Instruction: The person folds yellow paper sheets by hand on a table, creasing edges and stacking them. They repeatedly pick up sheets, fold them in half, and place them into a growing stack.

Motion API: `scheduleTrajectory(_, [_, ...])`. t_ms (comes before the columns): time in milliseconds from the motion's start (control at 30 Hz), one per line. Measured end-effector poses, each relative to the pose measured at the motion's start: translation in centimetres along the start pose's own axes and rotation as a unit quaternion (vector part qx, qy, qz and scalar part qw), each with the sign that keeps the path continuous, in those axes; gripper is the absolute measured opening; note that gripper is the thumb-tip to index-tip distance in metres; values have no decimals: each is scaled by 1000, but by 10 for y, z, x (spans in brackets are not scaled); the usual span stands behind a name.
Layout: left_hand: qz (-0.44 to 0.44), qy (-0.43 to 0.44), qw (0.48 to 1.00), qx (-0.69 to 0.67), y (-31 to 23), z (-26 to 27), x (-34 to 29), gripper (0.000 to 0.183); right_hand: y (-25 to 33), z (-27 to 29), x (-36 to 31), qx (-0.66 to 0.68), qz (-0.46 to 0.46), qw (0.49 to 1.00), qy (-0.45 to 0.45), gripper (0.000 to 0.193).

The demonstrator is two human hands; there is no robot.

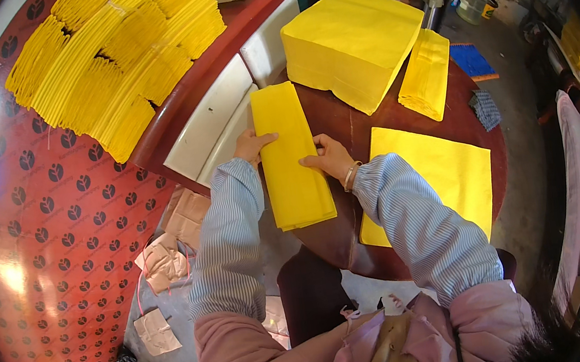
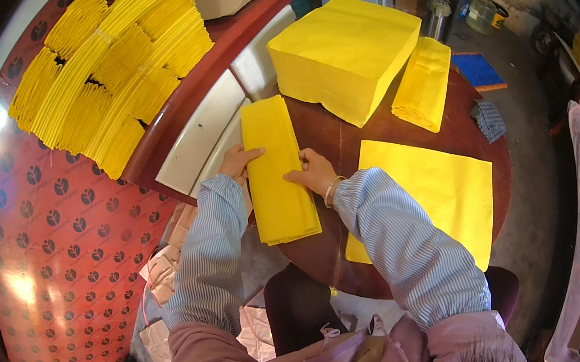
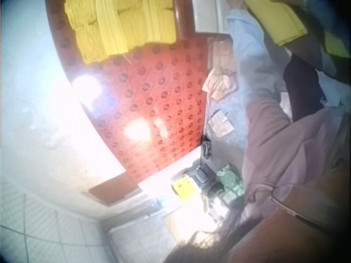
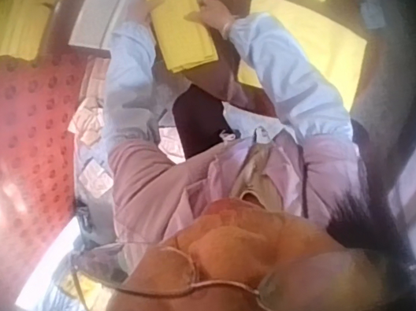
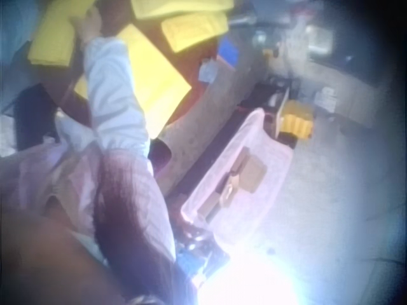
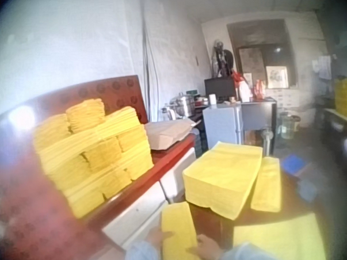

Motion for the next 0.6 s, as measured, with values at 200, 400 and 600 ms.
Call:
scheduleTrajectory(200, [-34,113,992,49,0,4,13,35,-18,8,20,-44,37,997,-48,50])
scheduleTrajectory(400, [-44,4,996,71,-1,-2,3,55,-18,12,12,0,-31,999,-34,48])
scheduleTrajectory(600, [-58,-13,998,10,-5,-3,-7,58,-1,10,-9,31,-37,998,-48,46])
Point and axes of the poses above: each hand's wrist, its own x-axis towards the middle knuckle, its own z-axis out of the back of the hand, y = z × x, the point moved 4 cm from there along x, towards the middle knuckle, and after that the axes turned 13 degrees about -z, right-handed, at the moved point
